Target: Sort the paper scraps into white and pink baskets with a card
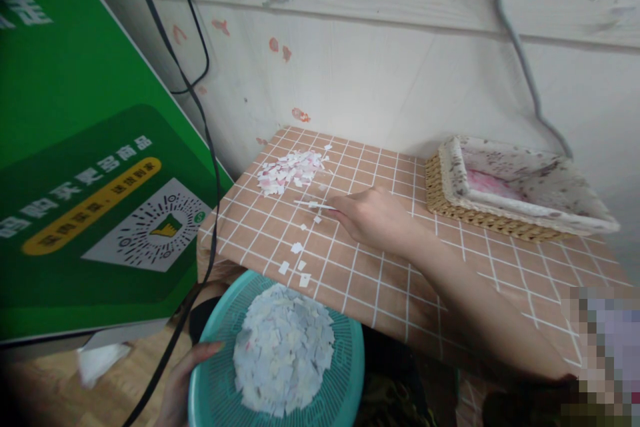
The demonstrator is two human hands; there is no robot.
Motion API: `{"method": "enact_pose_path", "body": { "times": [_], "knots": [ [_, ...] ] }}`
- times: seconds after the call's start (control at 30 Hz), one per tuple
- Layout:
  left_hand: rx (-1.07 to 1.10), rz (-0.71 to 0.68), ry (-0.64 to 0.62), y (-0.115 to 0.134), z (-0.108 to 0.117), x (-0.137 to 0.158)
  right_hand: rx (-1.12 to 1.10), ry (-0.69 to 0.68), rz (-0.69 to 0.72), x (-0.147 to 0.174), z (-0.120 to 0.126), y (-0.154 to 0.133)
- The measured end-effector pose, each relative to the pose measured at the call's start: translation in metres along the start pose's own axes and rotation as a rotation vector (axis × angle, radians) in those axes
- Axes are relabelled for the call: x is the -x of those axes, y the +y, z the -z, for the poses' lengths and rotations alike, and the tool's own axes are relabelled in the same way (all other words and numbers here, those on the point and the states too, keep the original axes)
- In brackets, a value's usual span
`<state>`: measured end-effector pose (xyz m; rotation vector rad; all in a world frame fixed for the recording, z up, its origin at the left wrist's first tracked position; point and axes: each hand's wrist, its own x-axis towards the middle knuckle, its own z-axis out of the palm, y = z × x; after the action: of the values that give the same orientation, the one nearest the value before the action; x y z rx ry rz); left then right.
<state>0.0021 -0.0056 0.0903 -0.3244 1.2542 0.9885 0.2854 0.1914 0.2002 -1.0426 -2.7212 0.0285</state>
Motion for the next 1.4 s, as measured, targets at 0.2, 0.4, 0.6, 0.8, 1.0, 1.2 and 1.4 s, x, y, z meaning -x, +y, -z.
{"method": "enact_pose_path", "body": {
  "times": [0.2,0.4,0.6,0.8,1.0,1.2,1.4],
  "knots": [
    [-0.012,0.001,0.016,0.0,0.002,0.0,0.0,0.023,-0.034,-0.002,-0.001,0.003],
    [-0.006,-0.005,0.018,0.0,0.003,-0.002,0.003,0.04,-0.032,-0.001,-0.006,0.008],
    [0.001,-0.004,-0.012,0.0,0.004,-0.003,-0.045,0.068,-0.047,-0.001,-0.007,0.013],
    [0.004,0.014,-0.014,0.0,0.003,-0.001,-0.112,-0.01,0.012,0.0,0.002,0.011],
    [0.014,0.009,0.015,0.0,0.001,-0.001,-0.048,-0.02,0.036,0.002,0.004,0.006],
    [0.012,0.011,-0.007,-0.002,0.003,-0.002,-0.035,-0.003,0.007,0.0,-0.002,0.009],
    [0.048,0.026,-0.051,-0.002,0.003,-0.002,-0.039,0.082,-0.139,-0.004,-0.013,0.023]
  ]
}}
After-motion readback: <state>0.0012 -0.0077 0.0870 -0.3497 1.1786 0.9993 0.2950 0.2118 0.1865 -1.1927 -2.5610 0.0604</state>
